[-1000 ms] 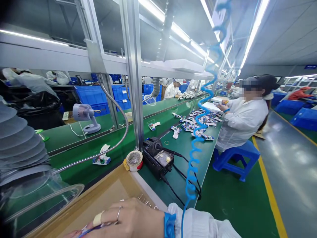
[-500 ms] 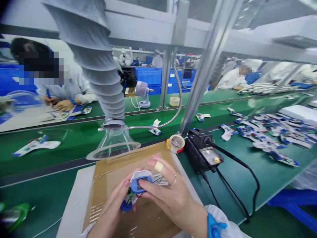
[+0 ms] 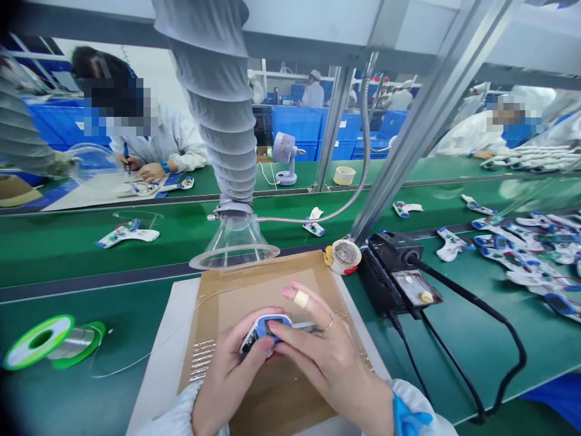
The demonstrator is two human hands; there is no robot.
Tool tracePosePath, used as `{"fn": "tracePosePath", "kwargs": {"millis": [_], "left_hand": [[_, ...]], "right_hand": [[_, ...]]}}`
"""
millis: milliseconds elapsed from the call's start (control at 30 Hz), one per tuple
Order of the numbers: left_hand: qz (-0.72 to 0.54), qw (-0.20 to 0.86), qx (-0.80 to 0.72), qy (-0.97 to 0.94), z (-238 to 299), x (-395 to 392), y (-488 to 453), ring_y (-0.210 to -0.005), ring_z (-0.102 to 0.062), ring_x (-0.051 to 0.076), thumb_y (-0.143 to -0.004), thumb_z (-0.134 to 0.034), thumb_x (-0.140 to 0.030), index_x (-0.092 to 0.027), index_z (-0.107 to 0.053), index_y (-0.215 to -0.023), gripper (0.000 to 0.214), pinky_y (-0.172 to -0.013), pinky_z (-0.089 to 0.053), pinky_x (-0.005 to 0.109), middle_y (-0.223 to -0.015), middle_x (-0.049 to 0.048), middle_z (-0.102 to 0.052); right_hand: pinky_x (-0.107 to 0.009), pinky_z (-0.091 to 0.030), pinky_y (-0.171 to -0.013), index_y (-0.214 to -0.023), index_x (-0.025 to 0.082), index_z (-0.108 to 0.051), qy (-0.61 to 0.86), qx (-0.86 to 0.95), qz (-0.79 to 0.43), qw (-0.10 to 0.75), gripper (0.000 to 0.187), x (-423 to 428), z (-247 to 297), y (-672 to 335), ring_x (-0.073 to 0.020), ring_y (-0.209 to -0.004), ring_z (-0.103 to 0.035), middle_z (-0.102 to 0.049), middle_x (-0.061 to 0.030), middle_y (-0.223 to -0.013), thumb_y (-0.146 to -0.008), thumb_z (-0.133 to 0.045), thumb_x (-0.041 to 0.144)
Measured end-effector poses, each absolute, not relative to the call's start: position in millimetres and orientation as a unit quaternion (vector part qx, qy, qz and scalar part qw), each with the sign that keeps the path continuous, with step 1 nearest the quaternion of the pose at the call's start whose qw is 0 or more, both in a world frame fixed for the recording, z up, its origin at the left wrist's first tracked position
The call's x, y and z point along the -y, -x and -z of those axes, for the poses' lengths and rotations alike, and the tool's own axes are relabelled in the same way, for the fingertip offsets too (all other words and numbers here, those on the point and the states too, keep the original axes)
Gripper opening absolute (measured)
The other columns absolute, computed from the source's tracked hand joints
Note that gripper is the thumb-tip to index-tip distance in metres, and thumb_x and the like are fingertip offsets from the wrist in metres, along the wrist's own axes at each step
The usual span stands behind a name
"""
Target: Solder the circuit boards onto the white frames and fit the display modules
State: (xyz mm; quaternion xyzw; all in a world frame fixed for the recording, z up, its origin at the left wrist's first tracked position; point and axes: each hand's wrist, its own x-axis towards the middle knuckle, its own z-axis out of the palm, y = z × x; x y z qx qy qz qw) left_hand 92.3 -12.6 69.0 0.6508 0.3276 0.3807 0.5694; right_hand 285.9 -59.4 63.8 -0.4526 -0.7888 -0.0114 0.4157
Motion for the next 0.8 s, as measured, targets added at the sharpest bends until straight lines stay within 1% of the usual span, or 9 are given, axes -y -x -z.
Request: {"fn": "tracePosePath", "kwargs": {"millis": [100,167,300,433,533,600,700,733,800], "left_hand": [[-0.399,0.509,-0.339,-0.683,-67.0,13.1,-89.4,-0.102,-0.074,0.019,-0.101,-0.064,-0.039,-0.021,-0.073,-0.117,0.026,-0.091,-0.058,0.024,-0.111,0.0051,-0.078],[-0.398,0.503,-0.343,-0.686,-65.3,13.6,-84.1,-0.102,-0.074,0.019,-0.102,-0.062,-0.040,-0.021,-0.073,-0.118,0.027,-0.091,-0.058,0.023,-0.112,0.0053,-0.078],[-0.386,0.512,-0.340,-0.688,-62.9,13.7,-71.3,-0.097,-0.074,0.018,-0.101,-0.063,-0.045,-0.020,-0.072,-0.120,0.032,-0.086,-0.057,0.022,-0.108,0.0053,-0.078],[-0.381,0.491,-0.338,-0.707,-61.0,13.8,-67.5,-0.091,-0.075,0.018,-0.096,-0.072,-0.046,-0.021,-0.073,-0.114,0.031,-0.080,-0.056,0.021,-0.103,0.0039,-0.079],[-0.389,0.470,-0.348,-0.712,-59.3,15.3,-69.1,-0.089,-0.075,0.016,-0.098,-0.069,-0.044,-0.022,-0.072,-0.112,0.027,-0.080,-0.055,0.021,-0.101,0.0030,-0.079],[-0.393,0.469,-0.357,-0.706,-58.5,16.7,-67.4,-0.091,-0.074,0.017,-0.098,-0.067,-0.045,-0.022,-0.072,-0.112,0.028,-0.082,-0.054,0.021,-0.100,0.0031,-0.079],[-0.363,0.504,-0.365,-0.693,-57.7,14.4,-51.9,-0.088,-0.073,0.019,-0.098,-0.066,-0.049,-0.020,-0.073,-0.108,0.032,-0.080,-0.055,0.023,-0.096,0.0044,-0.077],[-0.351,0.523,-0.374,-0.681,-57.1,11.2,-42.2,-0.083,-0.072,0.019,-0.097,-0.065,-0.052,-0.019,-0.073,-0.106,0.035,-0.077,-0.055,0.024,-0.092,0.0048,-0.076],[-0.350,0.547,-0.423,-0.632,-55.5,-0.7,-17.0,-0.067,-0.068,0.017,-0.095,-0.064,-0.060,-0.017,-0.072,-0.102,0.044,-0.065,-0.054,0.024,-0.077,0.0035,-0.072]], "right_hand": [[-0.042,-0.053,-0.116,-0.140,0.028,-0.063,0.449,0.775,-0.013,0.445,0.047,59.2,-53.4,-278.3,-0.0249,-0.148,-0.048,-0.044,-0.0094,-0.159,-0.099,-0.059,0.006],[-0.039,-0.055,-0.115,-0.138,0.027,-0.064,0.436,0.773,-0.018,0.461,0.045,57.0,-50.6,-274.0,-0.0236,-0.147,-0.049,-0.048,-0.0098,-0.155,-0.098,-0.059,0.005],[-0.041,-0.052,-0.117,-0.134,0.025,-0.067,0.405,0.799,-0.020,0.444,0.041,52.2,-55.7,-270.7,-0.0248,-0.152,-0.044,-0.051,-0.0102,-0.151,-0.098,-0.060,0.006],[-0.039,-0.049,-0.120,-0.132,0.021,-0.068,0.397,0.810,-0.023,0.432,0.037,52.5,-58.3,-268.5,-0.0232,-0.153,-0.041,-0.048,-0.0112,-0.152,-0.100,-0.057,0.006],[-0.037,-0.048,-0.121,-0.134,0.024,-0.066,0.408,0.805,-0.019,0.429,0.038,53.8,-51.5,-261.7,-0.0228,-0.155,-0.037,-0.042,-0.0093,-0.159,-0.101,-0.055,0.008],[-0.034,-0.052,-0.116,-0.137,0.028,-0.064,0.423,0.802,-0.019,0.422,0.040,54.1,-45.6,-255.0,-0.0227,-0.155,-0.038,-0.034,-0.0068,-0.166,-0.103,-0.054,0.009],[-0.030,-0.056,-0.110,-0.150,0.030,-0.053,0.452,0.795,-0.019,0.403,0.047,54.2,-41.5,-248.8,-0.0233,-0.153,-0.042,-0.024,-0.0064,-0.172,-0.105,-0.053,0.018],[-0.030,-0.054,-0.112,-0.156,0.028,-0.046,0.461,0.792,-0.013,0.400,0.052,54.3,-42.4,-249.4,-0.0238,-0.155,-0.040,-0.023,-0.0075,-0.173,-0.105,-0.054,0.022],[-0.030,-0.042,-0.122,-0.162,0.022,-0.034,0.471,0.784,0.009,0.405,0.063,54.9,-47.3,-255.6,-0.0224,-0.158,-0.032,-0.026,-0.0085,-0.173,-0.105,-0.057,0.028]]}}
